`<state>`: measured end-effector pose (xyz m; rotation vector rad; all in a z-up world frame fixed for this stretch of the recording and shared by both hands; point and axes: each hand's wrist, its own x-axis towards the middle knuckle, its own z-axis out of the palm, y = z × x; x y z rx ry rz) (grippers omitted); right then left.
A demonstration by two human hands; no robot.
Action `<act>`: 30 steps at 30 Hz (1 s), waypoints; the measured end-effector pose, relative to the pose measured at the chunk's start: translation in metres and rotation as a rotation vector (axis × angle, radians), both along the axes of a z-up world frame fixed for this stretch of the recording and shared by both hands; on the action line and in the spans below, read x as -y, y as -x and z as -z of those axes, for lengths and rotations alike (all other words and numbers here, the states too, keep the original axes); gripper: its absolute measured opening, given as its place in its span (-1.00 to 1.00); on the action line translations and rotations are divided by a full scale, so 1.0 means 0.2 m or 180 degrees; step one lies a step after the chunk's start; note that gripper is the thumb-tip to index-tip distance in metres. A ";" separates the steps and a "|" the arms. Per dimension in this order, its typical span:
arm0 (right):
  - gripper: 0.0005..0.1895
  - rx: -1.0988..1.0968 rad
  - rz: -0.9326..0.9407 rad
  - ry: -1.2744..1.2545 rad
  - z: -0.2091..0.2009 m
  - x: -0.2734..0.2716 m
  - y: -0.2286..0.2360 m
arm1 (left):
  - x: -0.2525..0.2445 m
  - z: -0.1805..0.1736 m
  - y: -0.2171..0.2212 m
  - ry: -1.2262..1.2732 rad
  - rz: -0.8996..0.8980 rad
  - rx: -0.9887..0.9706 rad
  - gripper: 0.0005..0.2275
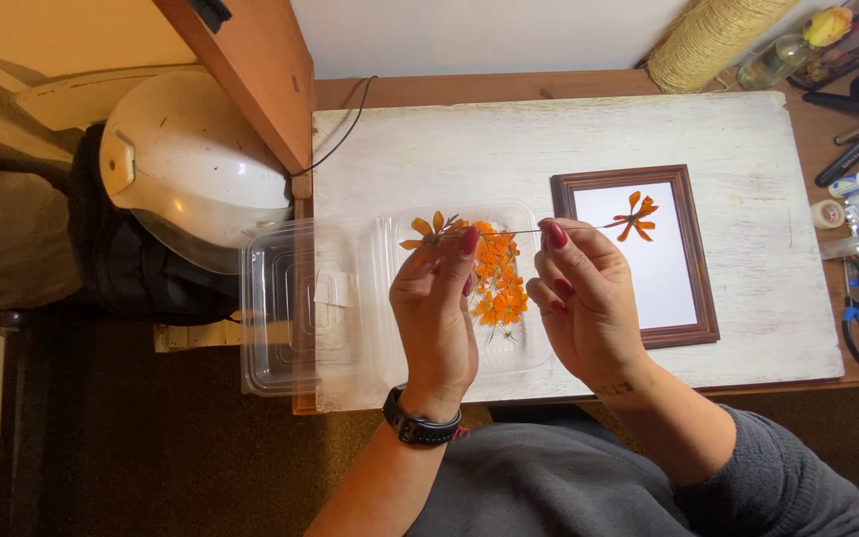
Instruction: Arranging and placing dried orange flowers inside a wooden picture frame with a white background and glass/acrylic insert.
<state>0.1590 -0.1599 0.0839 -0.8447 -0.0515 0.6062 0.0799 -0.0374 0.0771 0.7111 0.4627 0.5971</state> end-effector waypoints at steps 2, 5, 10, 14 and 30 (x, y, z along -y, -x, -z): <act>-0.85 0.0016 0.0014 -0.0009 -0.01 -0.01 0.00 | -0.01 0.01 0.00 -0.0006 -0.0004 0.0014 -0.84; -0.84 0.0010 0.0082 0.0032 -0.03 -0.03 0.00 | -0.01 0.00 0.00 -0.0021 -0.0004 0.0032 -0.84; -0.84 0.0021 0.0078 -0.0011 -0.02 -0.03 0.00 | -0.01 0.00 -0.01 -0.0102 0.0062 0.0073 -0.87; -0.82 0.0093 0.0032 0.0014 -0.02 -0.05 0.02 | 0.00 -0.02 -0.02 -0.0249 0.0153 0.0090 -0.87; -0.76 -0.0257 -0.0121 0.0002 -0.04 -0.05 0.05 | -0.03 -0.08 -0.07 -0.0821 0.0211 0.0164 -0.93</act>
